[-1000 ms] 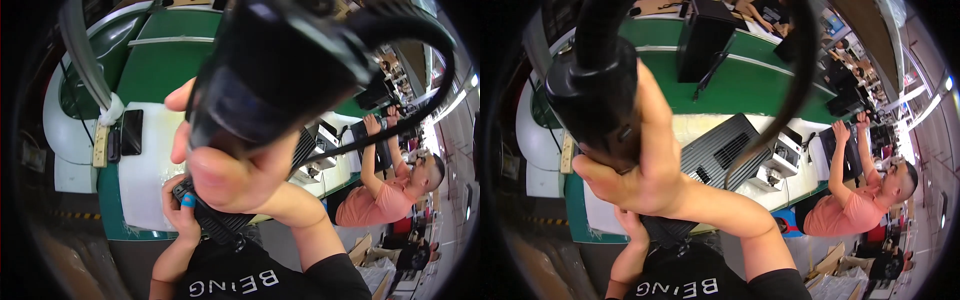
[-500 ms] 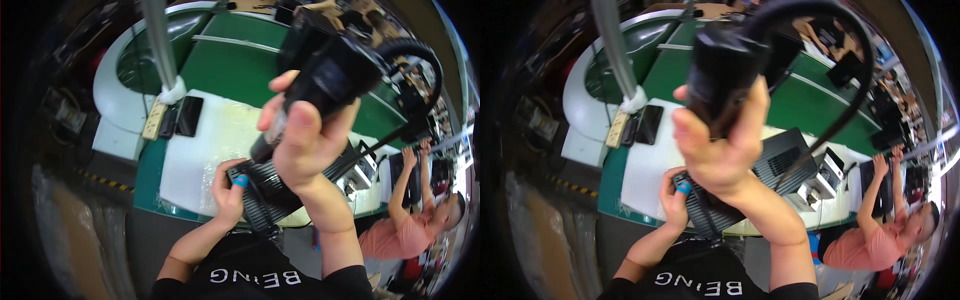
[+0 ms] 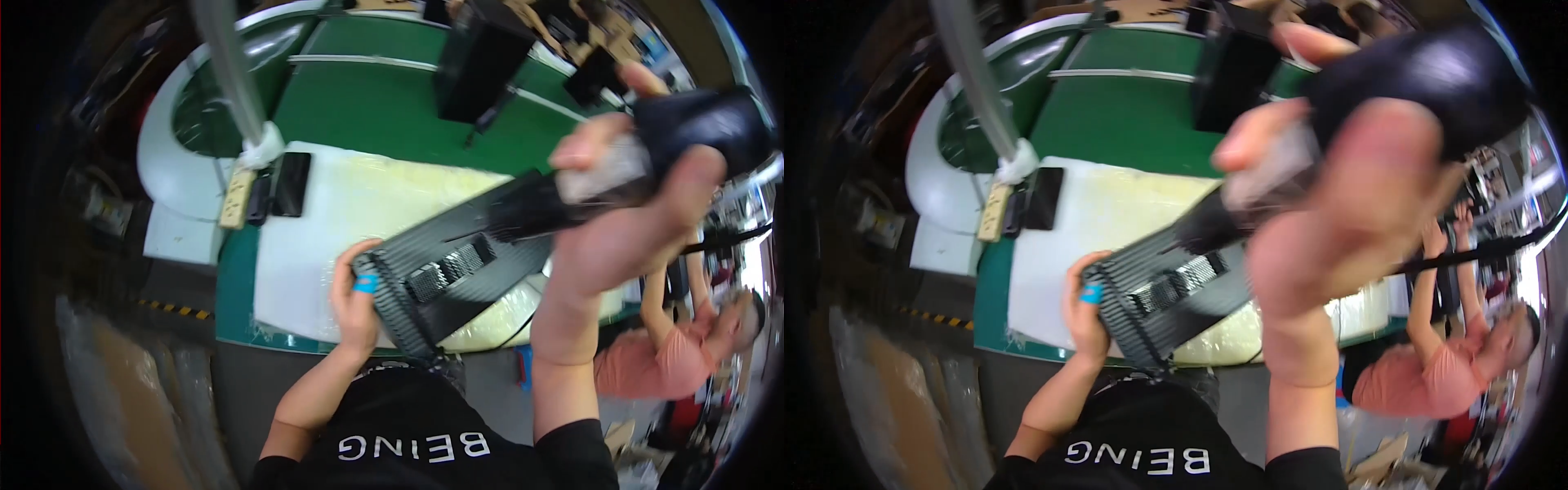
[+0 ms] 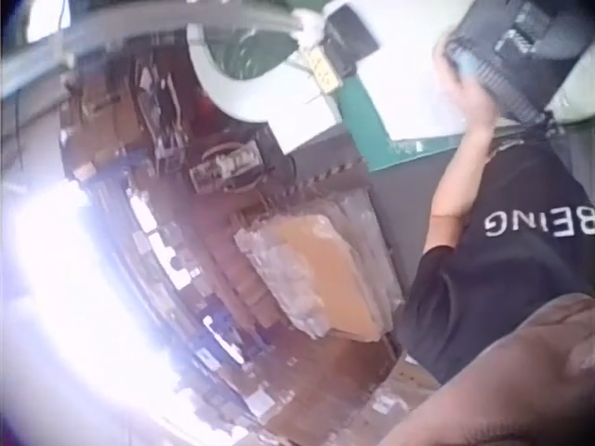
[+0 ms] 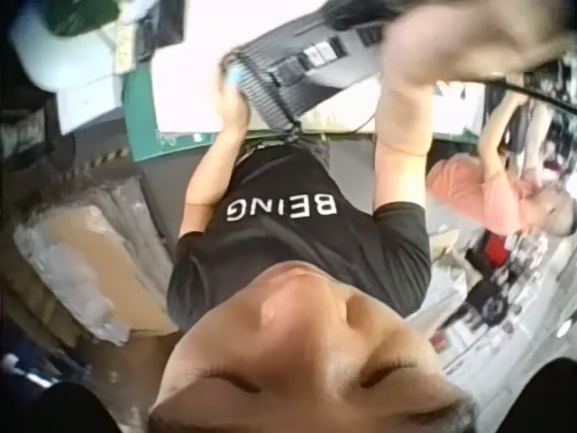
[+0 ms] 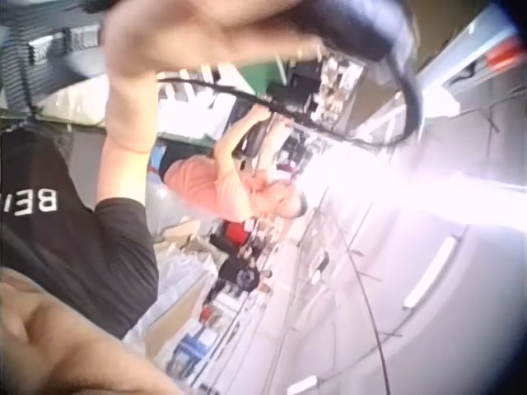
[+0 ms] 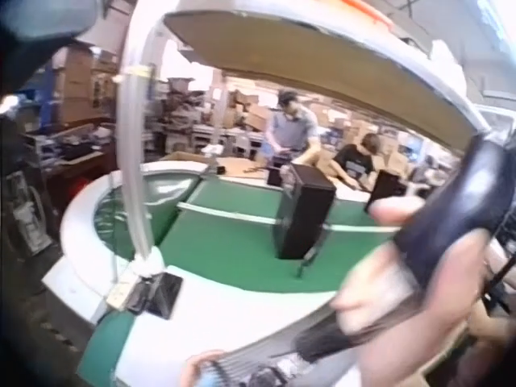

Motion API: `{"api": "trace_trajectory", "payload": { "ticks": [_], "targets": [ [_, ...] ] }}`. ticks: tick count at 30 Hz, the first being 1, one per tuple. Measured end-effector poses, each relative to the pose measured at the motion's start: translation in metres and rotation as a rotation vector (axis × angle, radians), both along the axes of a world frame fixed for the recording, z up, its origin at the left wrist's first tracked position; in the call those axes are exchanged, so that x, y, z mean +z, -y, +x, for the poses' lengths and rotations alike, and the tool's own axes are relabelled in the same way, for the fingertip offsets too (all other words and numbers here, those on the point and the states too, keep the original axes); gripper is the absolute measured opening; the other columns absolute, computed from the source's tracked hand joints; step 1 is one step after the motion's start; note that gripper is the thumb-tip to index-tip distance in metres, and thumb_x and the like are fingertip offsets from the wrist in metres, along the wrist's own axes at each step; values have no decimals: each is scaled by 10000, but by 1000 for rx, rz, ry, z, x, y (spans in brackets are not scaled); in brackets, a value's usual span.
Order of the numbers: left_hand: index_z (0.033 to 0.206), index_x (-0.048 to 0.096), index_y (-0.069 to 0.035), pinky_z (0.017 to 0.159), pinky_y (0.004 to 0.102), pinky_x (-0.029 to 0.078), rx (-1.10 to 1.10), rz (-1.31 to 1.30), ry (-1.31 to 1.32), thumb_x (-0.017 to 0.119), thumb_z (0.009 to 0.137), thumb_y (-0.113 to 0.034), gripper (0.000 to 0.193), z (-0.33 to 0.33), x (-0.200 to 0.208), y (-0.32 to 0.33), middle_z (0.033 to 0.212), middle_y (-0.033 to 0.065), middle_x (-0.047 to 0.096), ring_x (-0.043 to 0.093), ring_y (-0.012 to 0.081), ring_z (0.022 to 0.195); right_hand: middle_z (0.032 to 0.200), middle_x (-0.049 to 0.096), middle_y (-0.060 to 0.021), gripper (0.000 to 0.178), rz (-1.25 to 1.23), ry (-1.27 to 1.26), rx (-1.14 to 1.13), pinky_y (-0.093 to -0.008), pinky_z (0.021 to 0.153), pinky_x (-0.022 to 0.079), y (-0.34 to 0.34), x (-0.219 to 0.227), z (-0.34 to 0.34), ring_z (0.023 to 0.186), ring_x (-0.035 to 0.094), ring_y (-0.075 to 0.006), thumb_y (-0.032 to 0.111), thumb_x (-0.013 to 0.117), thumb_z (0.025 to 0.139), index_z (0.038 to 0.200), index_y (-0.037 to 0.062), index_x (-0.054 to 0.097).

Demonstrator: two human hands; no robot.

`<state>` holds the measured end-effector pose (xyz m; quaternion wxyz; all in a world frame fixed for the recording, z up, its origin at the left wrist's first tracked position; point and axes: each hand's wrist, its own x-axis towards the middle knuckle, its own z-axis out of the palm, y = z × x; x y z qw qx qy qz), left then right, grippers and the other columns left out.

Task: Assembling the components of an electronic device housing using an electric screwdriver at a factory workbench.

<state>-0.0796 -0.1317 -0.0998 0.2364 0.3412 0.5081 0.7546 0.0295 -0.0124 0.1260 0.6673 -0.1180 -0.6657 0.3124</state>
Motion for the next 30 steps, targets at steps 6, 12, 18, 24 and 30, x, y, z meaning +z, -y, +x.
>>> {"api": "trace_trajectory", "payload": {
  "ticks": [6,12,18,24,30],
  "targets": [
    [1344,370,94,1102,408,264,37,-8,-5,492,857,-279,625,10,-2,4,1326,219,470,420,307,1270,784,582,-163,474,51,-52,-688,-279,504,453,-18,-22,144,531,538,-197,344,470,947,1166,-76,459],
    [1340,364,72,1039,405,365,23,16,119,459,873,-231,565,19,-1,-7,1303,214,482,491,293,1176,1050,556,-180,521,129,-4,-946,-249,521,472,-52,-145,237,561,566,-145,201,510,944,1324,-25,235],
    [1281,437,53,1015,379,381,78,24,-37,456,882,-342,562,29,-3,-28,1238,176,522,515,263,1134,1046,567,-171,514,94,66,-890,-260,523,479,-65,-183,250,576,574,-147,243,479,967,1338,-5,225],
    [1290,421,89,1070,416,326,121,21,-150,566,857,-432,693,19,-12,-27,1249,228,528,480,314,1219,814,602,-115,397,-112,8,-763,-230,448,407,-47,-131,207,530,531,-121,304,496,971,1174,-37,480],
    [1256,451,63,1147,439,154,5,146,-8,601,836,-247,543,23,-17,-31,1215,181,545,498,261,1175,641,475,-87,647,-195,-168,-488,-236,611,365,5,-16,85,633,442,-156,498,377,924,1203,-82,437]
  ]
}}
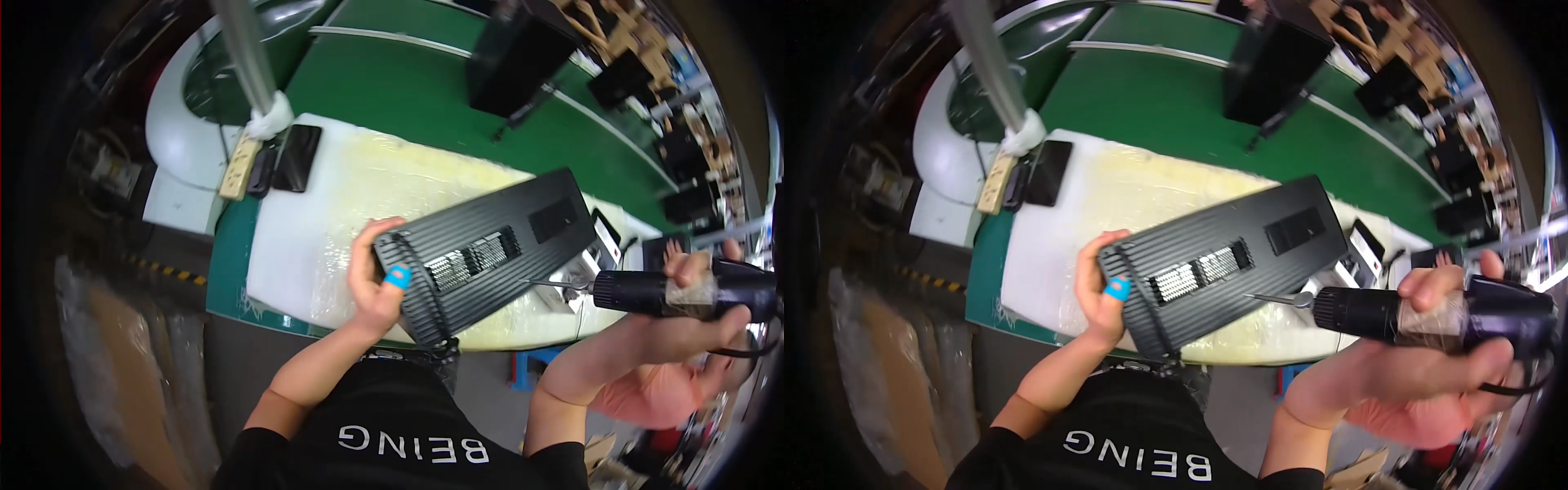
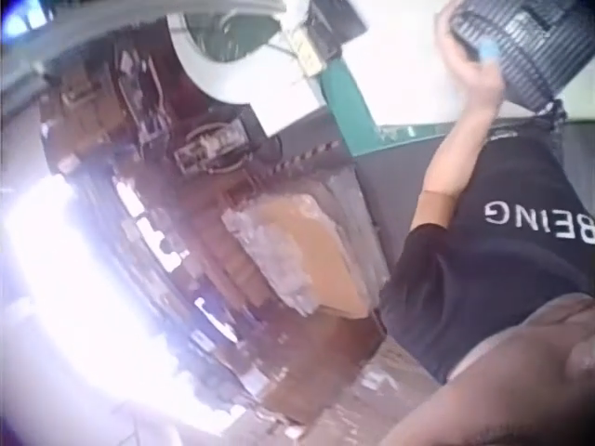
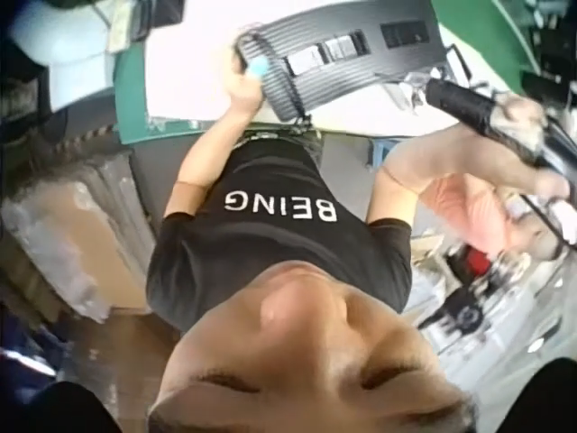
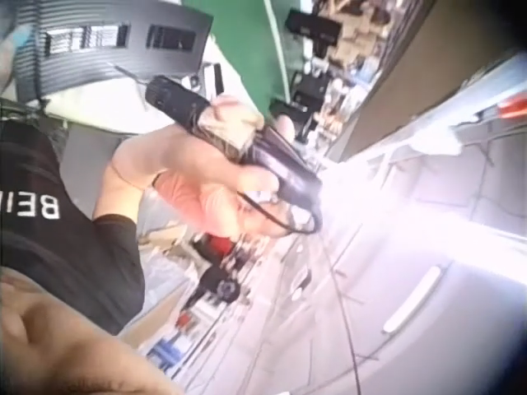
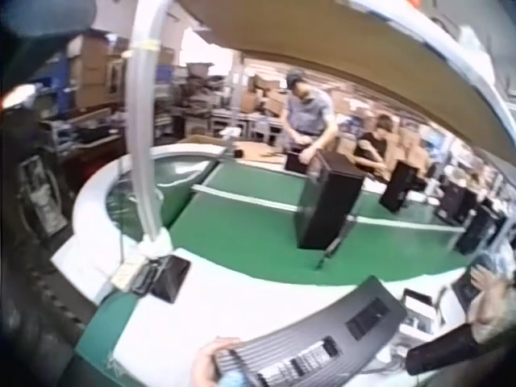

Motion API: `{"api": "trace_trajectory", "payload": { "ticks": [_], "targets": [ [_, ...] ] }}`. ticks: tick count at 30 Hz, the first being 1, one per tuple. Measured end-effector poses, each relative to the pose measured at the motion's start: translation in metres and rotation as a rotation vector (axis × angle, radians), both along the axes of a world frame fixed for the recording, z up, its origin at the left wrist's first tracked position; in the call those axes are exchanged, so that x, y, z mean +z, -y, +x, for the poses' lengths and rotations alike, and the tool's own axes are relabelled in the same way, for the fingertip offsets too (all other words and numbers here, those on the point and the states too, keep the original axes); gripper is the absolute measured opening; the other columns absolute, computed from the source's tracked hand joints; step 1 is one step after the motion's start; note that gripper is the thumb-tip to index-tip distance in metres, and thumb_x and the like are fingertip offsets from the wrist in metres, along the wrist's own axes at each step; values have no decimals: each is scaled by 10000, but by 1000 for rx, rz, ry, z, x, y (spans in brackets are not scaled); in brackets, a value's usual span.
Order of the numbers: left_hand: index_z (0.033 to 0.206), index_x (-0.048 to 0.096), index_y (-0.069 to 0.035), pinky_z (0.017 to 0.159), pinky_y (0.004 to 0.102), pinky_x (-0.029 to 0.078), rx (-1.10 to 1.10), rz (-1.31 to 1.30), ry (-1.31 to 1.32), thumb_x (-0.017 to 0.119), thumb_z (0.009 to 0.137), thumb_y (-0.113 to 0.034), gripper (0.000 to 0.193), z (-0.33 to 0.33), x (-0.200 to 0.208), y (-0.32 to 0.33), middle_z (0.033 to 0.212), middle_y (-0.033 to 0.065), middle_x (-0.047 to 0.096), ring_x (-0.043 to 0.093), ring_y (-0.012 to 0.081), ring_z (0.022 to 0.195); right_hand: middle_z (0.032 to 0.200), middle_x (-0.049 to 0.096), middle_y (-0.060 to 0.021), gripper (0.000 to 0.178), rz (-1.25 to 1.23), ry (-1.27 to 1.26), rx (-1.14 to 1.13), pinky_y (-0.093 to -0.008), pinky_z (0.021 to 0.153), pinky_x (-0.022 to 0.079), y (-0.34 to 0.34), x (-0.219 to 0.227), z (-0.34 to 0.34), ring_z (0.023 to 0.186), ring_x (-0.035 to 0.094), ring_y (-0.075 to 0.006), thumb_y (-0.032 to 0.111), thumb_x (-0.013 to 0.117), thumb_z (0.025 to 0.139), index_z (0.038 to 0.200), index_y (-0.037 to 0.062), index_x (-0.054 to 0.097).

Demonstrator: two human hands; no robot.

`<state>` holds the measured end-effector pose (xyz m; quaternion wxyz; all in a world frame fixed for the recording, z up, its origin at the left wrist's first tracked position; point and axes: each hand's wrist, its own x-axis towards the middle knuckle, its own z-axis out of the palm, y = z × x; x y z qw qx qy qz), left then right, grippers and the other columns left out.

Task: Assembling the components of an electronic device housing using an electric screwdriver at a factory workbench.

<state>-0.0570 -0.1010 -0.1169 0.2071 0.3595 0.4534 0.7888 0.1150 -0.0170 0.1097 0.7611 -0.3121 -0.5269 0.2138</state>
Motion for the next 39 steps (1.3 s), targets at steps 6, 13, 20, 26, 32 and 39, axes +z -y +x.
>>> {"api": "trace_trajectory", "payload": {
  "ticks": [6,13,20,26,32,39],
  "targets": [
    [1234,484,11,1135,503,148,13,5,-68,614,805,-256,522,-7,-2,5,1192,162,557,503,300,1184,627,484,-63,736,-6,137,543,-239,591,391,25,13,-93,589,458,-157,598,463,873,1201,-60,435],
    [1221,494,-29,1128,502,166,3,6,-91,631,755,-175,507,-11,0,7,1182,106,566,499,267,1195,556,507,-69,831,0,365,400,-237,534,414,19,-18,-148,509,466,-140,723,342,882,1149,-52,479],
    [1213,502,-29,1122,504,176,0,-12,-109,637,769,-215,501,-12,-1,5,1189,107,573,503,275,1190,722,566,-107,808,45,461,440,-250,516,432,19,-26,-147,510,486,-137,722,332,890,1156,-31,455],
    [1211,503,-28,1116,502,185,-1,-11,-125,635,786,-252,498,-12,0,4,1190,107,578,509,277,1184,979,560,-143,771,78,509,443,-242,479,455,24,-30,-148,512,516,-138,670,316,925,1344,24,266],
    [1209,503,-25,1112,494,188,14,-10,-119,632,789,-250,494,-13,0,4,1194,109,577,508,277,1195,1084,557,-173,773,86,499,497,-246,470,467,22,-35,-156,513,530,-144,642,342,931,1401,42,206],
    [1211,502,-21,1115,493,179,5,-10,-103,630,774,-223,498,-13,2,5,1189,116,575,505,282,1204,1128,554,-217,768,104,450,598,-259,478,478,17,-32,-152,516,539,-157,616,413,920,1389,42,212]
  ]
}}
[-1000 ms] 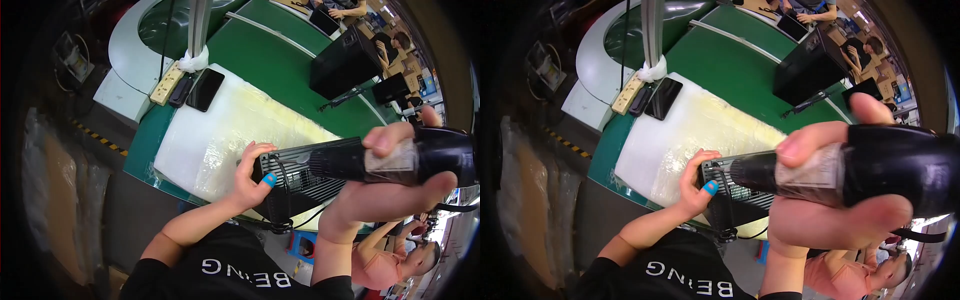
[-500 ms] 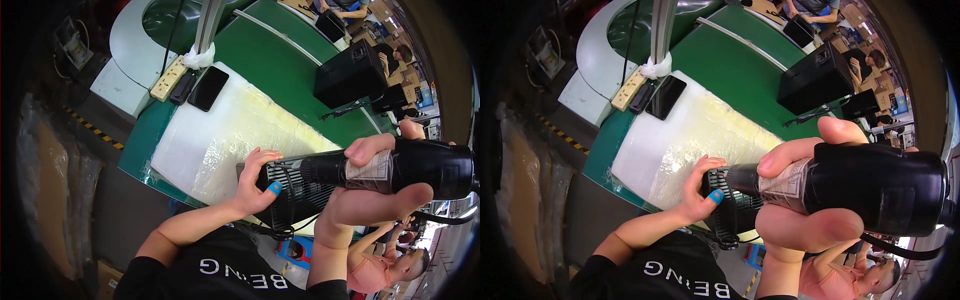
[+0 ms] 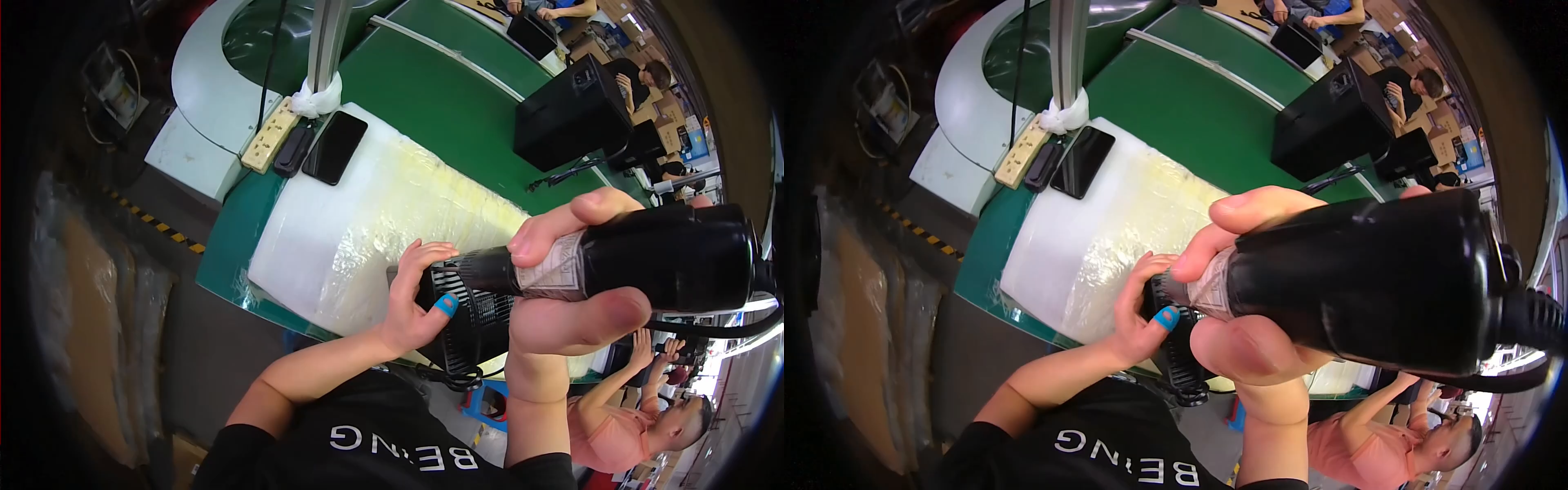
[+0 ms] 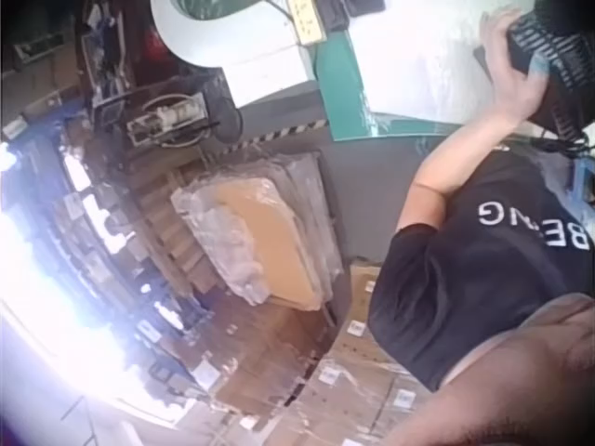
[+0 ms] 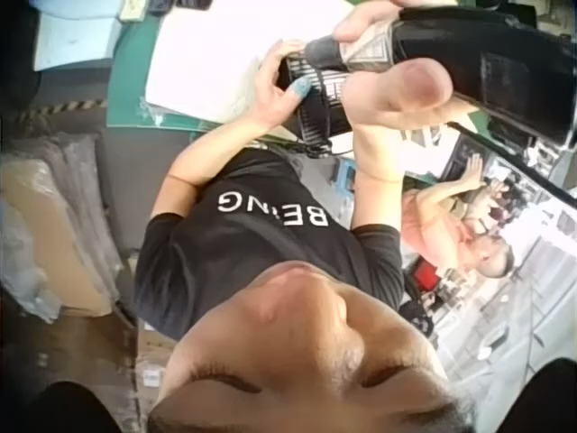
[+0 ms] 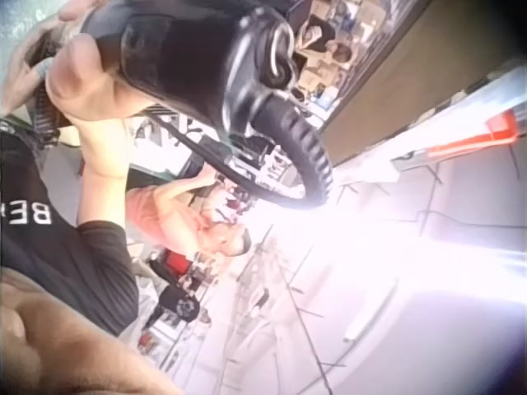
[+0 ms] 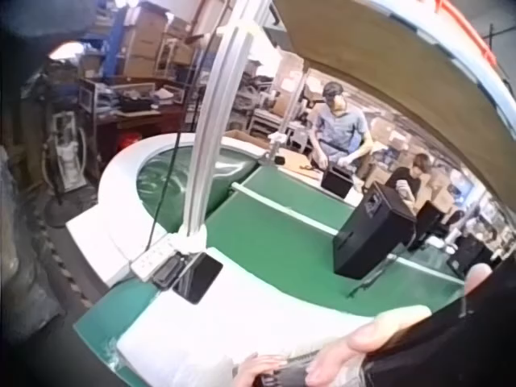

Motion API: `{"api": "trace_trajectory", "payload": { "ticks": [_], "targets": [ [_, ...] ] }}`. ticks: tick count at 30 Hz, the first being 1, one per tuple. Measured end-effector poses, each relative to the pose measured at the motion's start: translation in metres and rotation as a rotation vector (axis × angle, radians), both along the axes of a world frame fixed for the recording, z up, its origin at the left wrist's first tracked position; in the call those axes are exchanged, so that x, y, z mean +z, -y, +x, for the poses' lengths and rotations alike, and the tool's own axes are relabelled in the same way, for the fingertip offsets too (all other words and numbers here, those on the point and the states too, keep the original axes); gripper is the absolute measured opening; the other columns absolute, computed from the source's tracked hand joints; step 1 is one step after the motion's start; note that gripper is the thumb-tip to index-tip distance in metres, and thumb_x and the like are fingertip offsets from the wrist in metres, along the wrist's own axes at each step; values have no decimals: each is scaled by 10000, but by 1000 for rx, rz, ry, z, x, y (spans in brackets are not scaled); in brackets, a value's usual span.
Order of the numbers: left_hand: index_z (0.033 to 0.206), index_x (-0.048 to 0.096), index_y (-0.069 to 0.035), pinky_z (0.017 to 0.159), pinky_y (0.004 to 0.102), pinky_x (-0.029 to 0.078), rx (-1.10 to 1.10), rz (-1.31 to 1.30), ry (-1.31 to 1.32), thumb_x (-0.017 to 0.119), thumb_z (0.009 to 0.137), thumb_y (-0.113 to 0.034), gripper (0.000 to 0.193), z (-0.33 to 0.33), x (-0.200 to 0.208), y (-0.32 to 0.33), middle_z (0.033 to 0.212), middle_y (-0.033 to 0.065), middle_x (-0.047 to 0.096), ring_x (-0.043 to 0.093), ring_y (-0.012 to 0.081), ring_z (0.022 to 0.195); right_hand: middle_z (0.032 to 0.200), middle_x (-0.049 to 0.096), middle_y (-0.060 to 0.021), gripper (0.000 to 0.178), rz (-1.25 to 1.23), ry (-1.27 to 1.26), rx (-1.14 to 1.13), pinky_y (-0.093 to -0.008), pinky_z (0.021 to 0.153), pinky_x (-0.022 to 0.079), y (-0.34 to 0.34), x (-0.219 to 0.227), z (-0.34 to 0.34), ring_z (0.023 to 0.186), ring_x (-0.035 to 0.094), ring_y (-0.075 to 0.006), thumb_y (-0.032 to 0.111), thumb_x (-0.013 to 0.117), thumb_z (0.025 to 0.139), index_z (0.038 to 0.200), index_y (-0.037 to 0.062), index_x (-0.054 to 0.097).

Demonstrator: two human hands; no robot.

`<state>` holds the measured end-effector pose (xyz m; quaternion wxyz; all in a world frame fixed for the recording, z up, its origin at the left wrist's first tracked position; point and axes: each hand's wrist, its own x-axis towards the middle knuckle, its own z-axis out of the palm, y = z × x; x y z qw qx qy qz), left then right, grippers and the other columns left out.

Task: Assembling the components of an electronic device housing using an electric screwdriver at a factory workbench.

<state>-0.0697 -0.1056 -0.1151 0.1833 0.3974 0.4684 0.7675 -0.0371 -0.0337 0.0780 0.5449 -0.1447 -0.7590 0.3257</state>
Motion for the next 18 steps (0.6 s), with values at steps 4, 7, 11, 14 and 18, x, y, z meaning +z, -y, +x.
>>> {"api": "trace_trajectory", "payload": {
  "ticks": [4,7,11,14,18],
  "targets": [
    [1207,502,-17,1117,492,174,4,12,5,631,765,-215,502,2,1,0,1188,121,574,503,284,1206,1153,553,-242,768,-2,-30,52,-267,483,484,-3,4,7,517,544,-164,601,453,914,1382,41,215],
    [1210,498,-18,1118,501,168,36,16,25,629,768,-218,503,6,1,1,1188,124,574,502,287,1205,1172,552,-261,769,-11,-54,83,-273,486,489,-5,8,19,518,548,-170,590,484,909,1377,41,218],
    [1236,473,-11,1123,520,147,-31,-19,-31,616,806,-245,510,4,-3,4,1207,130,565,498,292,1208,1236,478,-253,653,-72,-336,245,-290,470,462,-13,27,59,558,524,-168,439,503,923,1357,11,269],
    [1251,454,2,1128,532,125,-62,-46,-25,606,837,-275,521,0,-1,7,1234,146,550,487,304,1219,1239,440,-130,628,-48,-327,340,-301,505,427,-35,38,127,594,430,-145,389,449,931,1383,-11,275],
    [1301,428,32,1133,477,172,-216,-91,76,544,894,-293,534,-9,12,15,1293,180,518,426,308,1288,1262,458,-138,771,-213,-154,186,-352,510,444,-50,25,239,560,506,-219,501,422,941,1500,74,107]
  ]
}}
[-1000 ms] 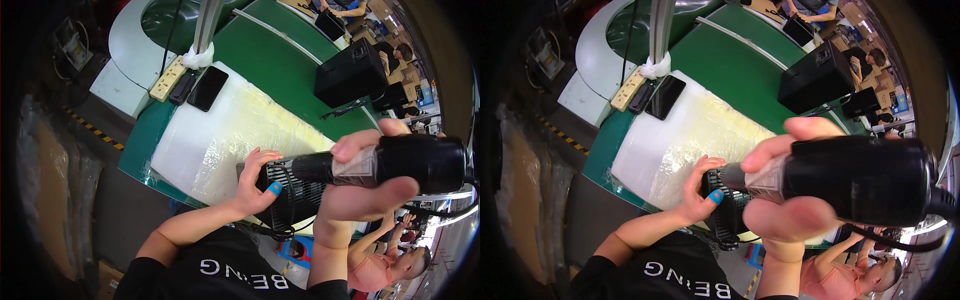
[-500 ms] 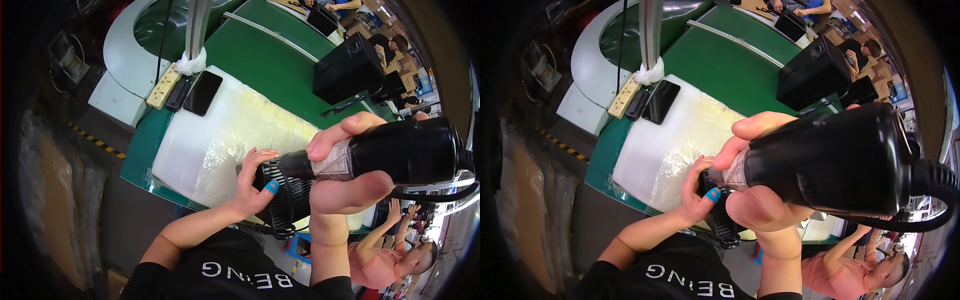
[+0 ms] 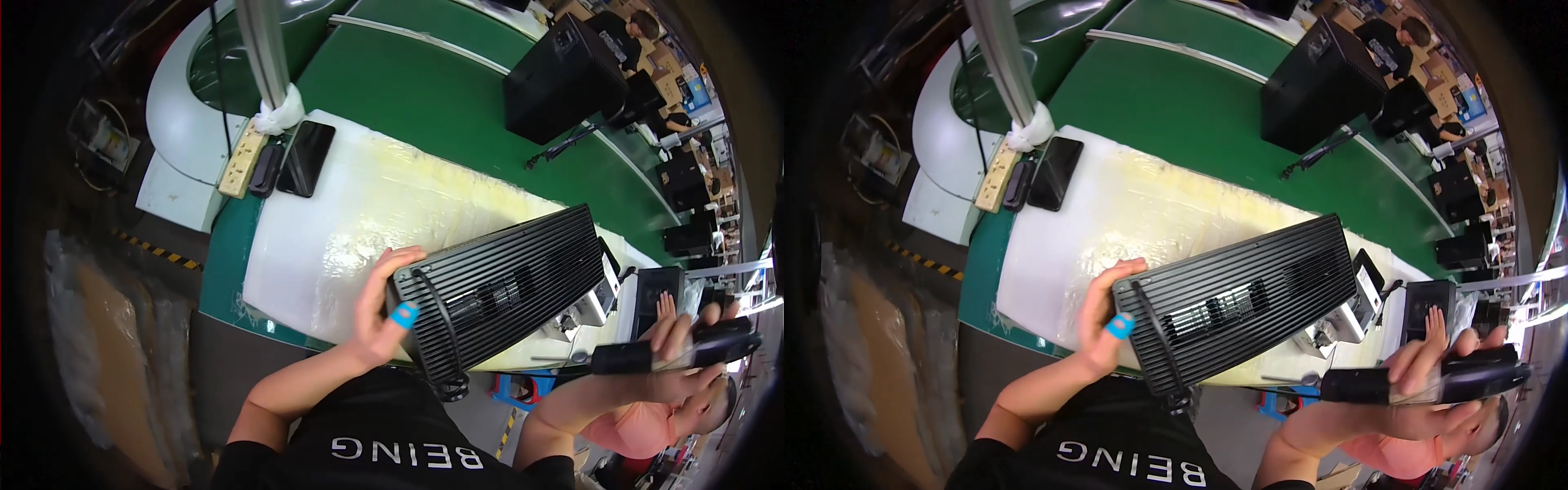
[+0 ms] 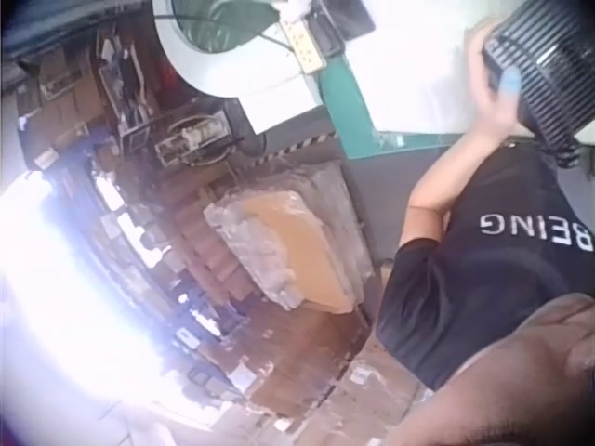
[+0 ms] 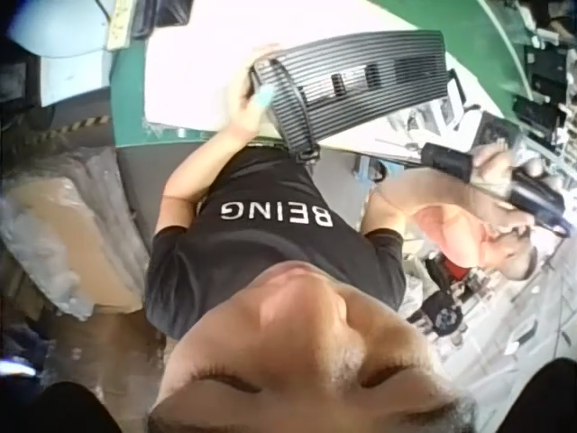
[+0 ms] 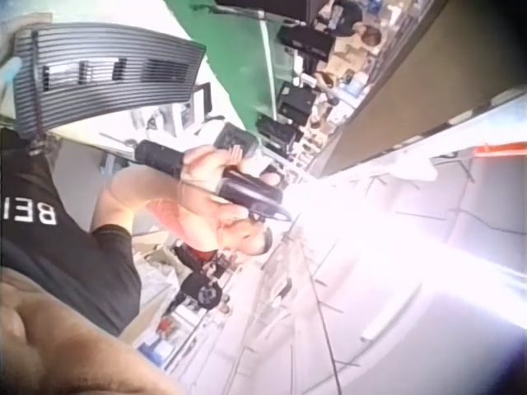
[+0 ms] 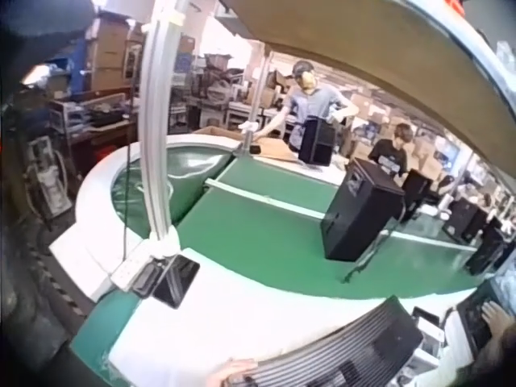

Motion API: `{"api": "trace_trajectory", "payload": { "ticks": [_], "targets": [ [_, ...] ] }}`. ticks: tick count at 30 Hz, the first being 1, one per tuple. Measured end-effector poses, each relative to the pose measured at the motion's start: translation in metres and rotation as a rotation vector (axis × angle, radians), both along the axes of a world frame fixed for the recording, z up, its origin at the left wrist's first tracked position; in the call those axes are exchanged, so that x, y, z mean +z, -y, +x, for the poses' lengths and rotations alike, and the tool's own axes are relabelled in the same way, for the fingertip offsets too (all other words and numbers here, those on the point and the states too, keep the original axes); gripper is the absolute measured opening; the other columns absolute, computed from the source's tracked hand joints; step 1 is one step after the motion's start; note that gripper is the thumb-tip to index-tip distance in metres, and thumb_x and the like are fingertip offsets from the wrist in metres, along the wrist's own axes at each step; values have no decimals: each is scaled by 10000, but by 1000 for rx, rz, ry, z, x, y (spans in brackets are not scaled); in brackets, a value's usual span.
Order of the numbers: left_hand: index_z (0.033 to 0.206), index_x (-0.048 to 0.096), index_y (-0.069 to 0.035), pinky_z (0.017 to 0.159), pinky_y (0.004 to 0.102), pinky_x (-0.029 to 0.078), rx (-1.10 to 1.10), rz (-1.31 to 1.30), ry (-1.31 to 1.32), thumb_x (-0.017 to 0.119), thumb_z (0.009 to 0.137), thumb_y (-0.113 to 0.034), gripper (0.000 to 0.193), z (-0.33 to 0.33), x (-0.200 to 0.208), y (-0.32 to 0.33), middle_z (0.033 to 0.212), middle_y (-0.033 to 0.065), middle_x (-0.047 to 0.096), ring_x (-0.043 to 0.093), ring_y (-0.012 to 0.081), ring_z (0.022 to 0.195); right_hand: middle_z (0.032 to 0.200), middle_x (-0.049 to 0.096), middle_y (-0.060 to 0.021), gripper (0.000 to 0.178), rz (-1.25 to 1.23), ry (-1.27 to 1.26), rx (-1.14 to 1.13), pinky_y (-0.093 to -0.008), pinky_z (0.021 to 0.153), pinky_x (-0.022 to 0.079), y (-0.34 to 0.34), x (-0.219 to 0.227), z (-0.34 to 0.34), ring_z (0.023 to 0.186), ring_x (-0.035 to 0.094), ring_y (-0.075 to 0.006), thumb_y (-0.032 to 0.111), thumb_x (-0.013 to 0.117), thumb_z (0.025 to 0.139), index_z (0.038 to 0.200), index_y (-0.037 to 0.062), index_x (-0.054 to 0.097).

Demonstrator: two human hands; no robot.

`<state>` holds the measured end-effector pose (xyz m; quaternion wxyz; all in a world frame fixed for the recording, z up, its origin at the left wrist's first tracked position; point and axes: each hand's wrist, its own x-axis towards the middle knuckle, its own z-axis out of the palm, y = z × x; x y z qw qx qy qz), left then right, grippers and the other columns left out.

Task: Assembling the components of an electronic device housing using an electric screwdriver at a factory workbench.

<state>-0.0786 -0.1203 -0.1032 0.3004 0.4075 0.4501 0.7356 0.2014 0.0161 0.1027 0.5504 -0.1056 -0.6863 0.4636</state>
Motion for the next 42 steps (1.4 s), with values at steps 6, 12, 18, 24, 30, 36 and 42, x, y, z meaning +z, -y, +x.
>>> {"api": "trace_trajectory", "payload": {
  "ticks": [6,12,18,24,30,36,42],
  "targets": [
    [1108,616,42,1025,358,352,-52,-329,-56,380,967,-255,405,-41,7,-2,1163,157,612,526,266,1156,1003,549,-250,754,-245,-312,-77,-295,339,446,11,-111,53,466,544,-253,253,646,867,1446,46,209],
    [1066,628,31,921,319,453,-355,-569,-300,449,936,-91,252,-74,59,-49,1024,112,663,608,194,1009,883,541,-175,622,-766,-251,251,-315,369,432,35,-229,94,411,506,-195,499,551,908,1294,50,360],
    [1096,609,42,881,305,471,-618,-590,-740,456,935,-168,305,-24,99,-163,971,116,651,615,192,949,914,589,-211,690,-1133,-236,500,-275,434,443,49,-293,91,521,579,-209,501,705,800,1228,12,475],
    [1086,640,34,819,361,488,-699,-810,-881,456,946,-410,501,74,97,-270,1004,165,661,635,242,907,888,609,-166,705,-1189,-84,544,-254,422,419,43,-305,88,480,549,-167,521,701,791,1201,-15,498],
    [1050,651,73,837,387,477,-605,-1007,-678,433,934,-444,573,106,93,-287,1055,225,648,641,292,943,891,611,-157,714,-1170,-119,584,-266,410,420,40,-304,84,464,539,-166,535,687,800,1204,-19,491],
    [920,684,44,706,357,516,-470,-987,-696,469,938,-489,575,91,121,-266,868,155,685,655,222,741,904,610,-162,764,-1144,-136,563,-290,415,437,39,-315,89,466,543,-183,545,668,812,1246,-39,434],
    [1028,655,71,725,351,529,-444,-831,-373,473,969,-436,542,46,159,-237,936,174,689,665,229,789,924,611,-168,753,-1125,-73,539,-284,444,448,42,-310,88,495,558,-184,508,648,848,1284,-55,403]
  ]
}}
